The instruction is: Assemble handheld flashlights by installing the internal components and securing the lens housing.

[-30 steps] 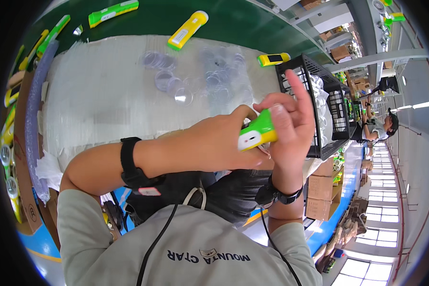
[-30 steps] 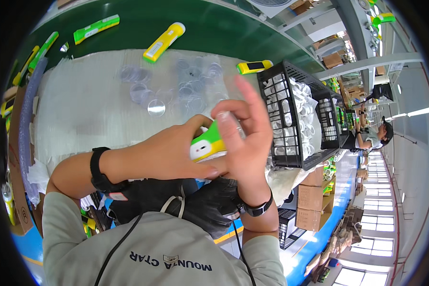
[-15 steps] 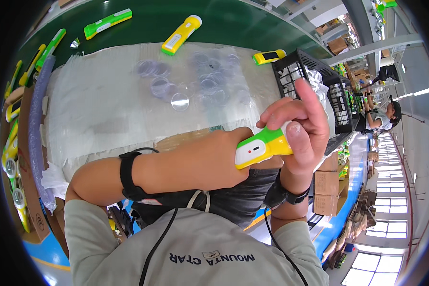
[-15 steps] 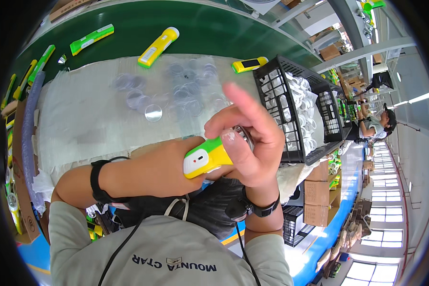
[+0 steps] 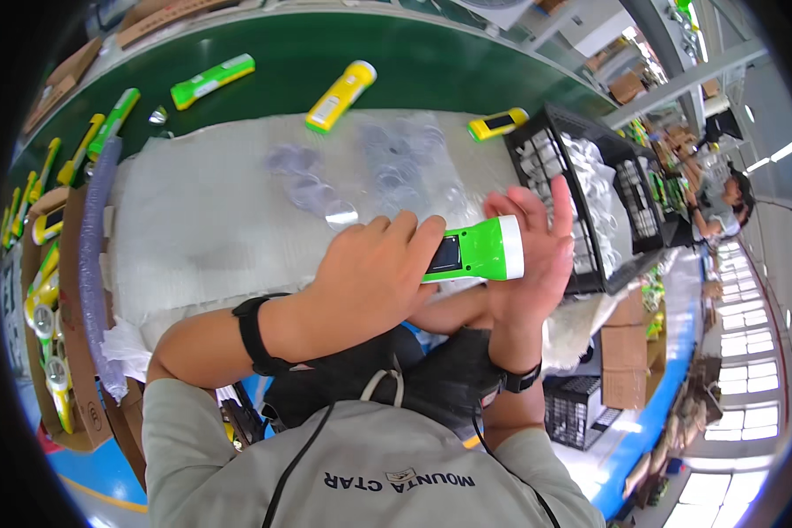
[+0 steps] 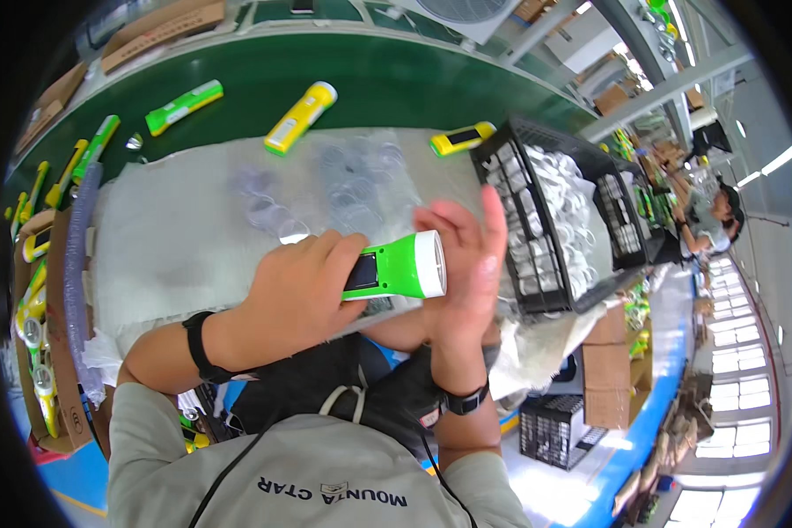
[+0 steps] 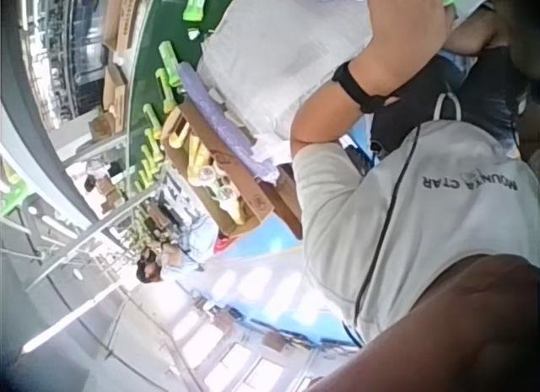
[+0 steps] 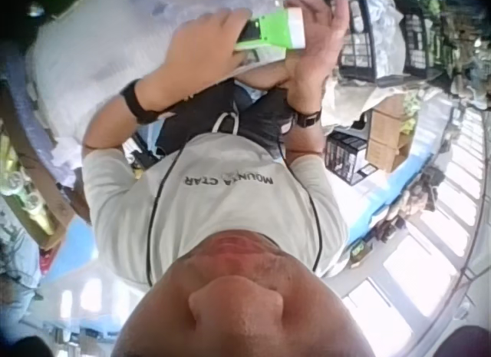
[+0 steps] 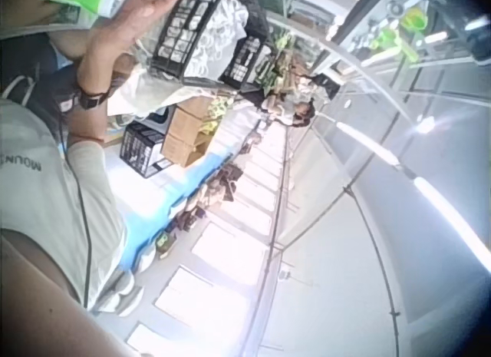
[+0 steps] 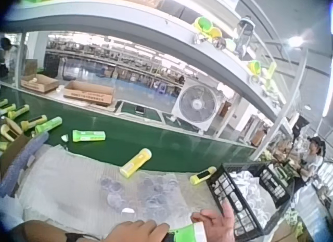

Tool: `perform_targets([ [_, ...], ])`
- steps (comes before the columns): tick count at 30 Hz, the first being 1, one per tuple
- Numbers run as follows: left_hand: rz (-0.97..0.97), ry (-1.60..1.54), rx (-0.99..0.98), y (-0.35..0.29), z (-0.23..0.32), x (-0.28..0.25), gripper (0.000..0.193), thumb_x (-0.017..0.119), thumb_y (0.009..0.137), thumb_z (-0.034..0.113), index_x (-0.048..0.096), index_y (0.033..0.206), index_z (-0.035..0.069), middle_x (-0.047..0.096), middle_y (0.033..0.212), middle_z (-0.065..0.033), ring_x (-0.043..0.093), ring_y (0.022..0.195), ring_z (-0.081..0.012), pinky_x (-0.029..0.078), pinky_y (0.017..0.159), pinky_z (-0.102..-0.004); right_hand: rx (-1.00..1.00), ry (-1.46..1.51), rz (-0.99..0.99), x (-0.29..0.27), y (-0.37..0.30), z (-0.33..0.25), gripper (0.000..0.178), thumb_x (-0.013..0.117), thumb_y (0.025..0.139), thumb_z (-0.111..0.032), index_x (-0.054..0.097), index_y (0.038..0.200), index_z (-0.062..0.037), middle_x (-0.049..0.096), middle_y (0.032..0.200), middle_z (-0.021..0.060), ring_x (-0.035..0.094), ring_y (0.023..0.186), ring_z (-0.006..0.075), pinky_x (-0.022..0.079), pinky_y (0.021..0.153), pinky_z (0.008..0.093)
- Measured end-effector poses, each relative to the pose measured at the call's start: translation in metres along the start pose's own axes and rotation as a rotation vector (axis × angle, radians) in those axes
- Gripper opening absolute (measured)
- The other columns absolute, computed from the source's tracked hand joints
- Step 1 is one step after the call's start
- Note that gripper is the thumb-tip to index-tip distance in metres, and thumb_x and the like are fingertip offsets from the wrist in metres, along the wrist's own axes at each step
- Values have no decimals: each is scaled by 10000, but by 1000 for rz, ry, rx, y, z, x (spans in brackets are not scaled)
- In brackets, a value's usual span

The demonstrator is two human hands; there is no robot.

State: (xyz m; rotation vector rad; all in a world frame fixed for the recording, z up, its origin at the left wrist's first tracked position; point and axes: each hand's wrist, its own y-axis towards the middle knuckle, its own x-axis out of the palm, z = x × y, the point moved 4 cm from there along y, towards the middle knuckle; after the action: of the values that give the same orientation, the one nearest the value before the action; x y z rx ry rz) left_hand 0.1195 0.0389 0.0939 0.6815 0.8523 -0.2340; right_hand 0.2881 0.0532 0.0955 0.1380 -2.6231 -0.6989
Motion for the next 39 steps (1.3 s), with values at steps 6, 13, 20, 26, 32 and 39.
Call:
perform_targets([
  [6, -98, -108, -387, 24, -68, 5, 543, 617, 768, 269, 416, 1211, 30, 628, 939, -195, 635, 778, -361, 498, 662, -427, 148, -885, 254, -112, -29, 65, 682, 584, 826, -93, 249, 1414, -11, 434, 1246, 204, 450, 1165, 303, 335, 1028, 415],
  [13, -71, 7, -827, 75, -207, -22, 601, 570, 777, 300, 378, 1225, -52, 634, 1003, -253, 636, 916, -387, 498, 787, -438, 90, -1268, 129, -102, -45, 78, 710, 606, 724, -51, 309, 1365, 16, 398, 1268, 259, 408, 1189, 414, 332, 1015, 464],
  [20, 210, -178, -404, 111, -293, -35, 425, 634, 820, 322, 583, 1123, 28, 651, 997, -188, 626, 928, -353, 486, 852, -386, 115, -1249, 167, -105, -45, 78, 671, 567, 701, -9, 349, 1334, 24, 402, 1264, 256, 414, 1169, 435, 343, 1013, 468],
  [26, -100, 581, -1002, 17, -409, -105, 719, 649, 729, 221, 373, 1366, 37, 514, 1279, -233, 469, 1212, -376, 370, 1038, -401, 146, -1328, 159, -96, -40, 72, 616, 593, 690, -53, 430, 1282, -5, 445, 1236, 229, 444, 1144, 416, 350, 995, 469],
  [32, 157, 583, -568, 7, -340, -139, 538, 707, 665, 152, 506, 1161, 94, 587, 1066, -183, 590, 958, -381, 492, 849, -404, 100, -1398, 78, -95, -35, 73, 597, 618, 689, -118, 463, 1261, -40, 470, 1224, 196, 458, 1133, 387, 346, 975, 478],
  [39, 123, 294, -129, 27, -155, -155, 515, 699, 634, 68, 513, 1114, 54, 523, 1049, -151, 544, 980, -345, 470, 827, -376, -84, -1181, 54, -100, -48, 69, 549, 591, 690, -70, 477, 1225, -23, 472, 1199, 220, 462, 1133, 391, 371, 971, 467],
])
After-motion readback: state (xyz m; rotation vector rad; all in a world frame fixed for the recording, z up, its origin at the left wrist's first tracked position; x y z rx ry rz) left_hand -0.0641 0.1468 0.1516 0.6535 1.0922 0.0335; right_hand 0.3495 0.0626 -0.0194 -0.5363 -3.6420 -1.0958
